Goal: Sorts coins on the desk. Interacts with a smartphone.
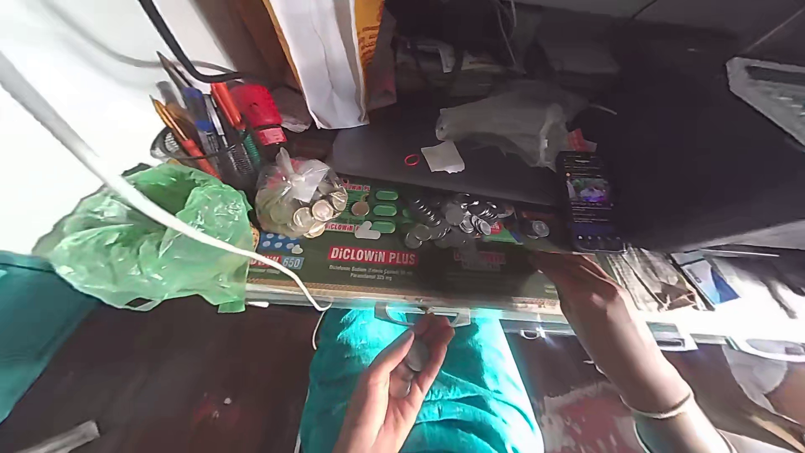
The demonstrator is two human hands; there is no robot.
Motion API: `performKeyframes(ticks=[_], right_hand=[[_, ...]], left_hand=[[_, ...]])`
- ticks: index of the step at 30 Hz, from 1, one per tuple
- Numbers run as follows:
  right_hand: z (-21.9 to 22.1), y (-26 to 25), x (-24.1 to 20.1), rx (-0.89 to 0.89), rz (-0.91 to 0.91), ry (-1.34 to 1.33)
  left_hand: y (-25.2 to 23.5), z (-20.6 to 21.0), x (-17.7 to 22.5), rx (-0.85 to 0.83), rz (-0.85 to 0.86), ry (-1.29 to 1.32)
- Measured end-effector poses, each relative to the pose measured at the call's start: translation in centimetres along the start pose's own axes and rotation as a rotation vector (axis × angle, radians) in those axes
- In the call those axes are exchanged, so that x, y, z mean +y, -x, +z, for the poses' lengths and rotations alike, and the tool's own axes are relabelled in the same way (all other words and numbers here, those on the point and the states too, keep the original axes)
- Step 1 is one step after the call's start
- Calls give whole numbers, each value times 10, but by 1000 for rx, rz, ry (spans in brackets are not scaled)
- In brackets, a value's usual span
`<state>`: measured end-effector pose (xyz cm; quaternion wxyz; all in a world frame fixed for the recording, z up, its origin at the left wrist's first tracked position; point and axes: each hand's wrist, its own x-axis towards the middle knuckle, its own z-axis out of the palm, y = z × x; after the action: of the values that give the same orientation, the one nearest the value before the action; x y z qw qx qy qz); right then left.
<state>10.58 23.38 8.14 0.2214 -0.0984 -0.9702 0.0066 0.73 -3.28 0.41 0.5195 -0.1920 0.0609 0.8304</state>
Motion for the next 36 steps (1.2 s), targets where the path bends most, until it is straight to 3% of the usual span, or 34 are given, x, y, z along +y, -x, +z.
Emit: performKeyframes(ticks=[11, 18, 22, 29, 36], right_hand=[[12, -18, 7, 68, 24, 91], [20, -60, -23, -21, -69, -169], [39, -71, -38, -109, -155, -143], [30, -35, -31, 44, -314, -67], [17, 10, -10, 337, -463, -41]], left_hand=[[1, -5, 2, -16, -26, -16], [-2, -4, 2, -53, -50, -7], [-2, -4, 1, -77, -68, -22], [-3, -6, 3, -50, -77, 6], [-7, -1, 3, -11, -67, -20]])
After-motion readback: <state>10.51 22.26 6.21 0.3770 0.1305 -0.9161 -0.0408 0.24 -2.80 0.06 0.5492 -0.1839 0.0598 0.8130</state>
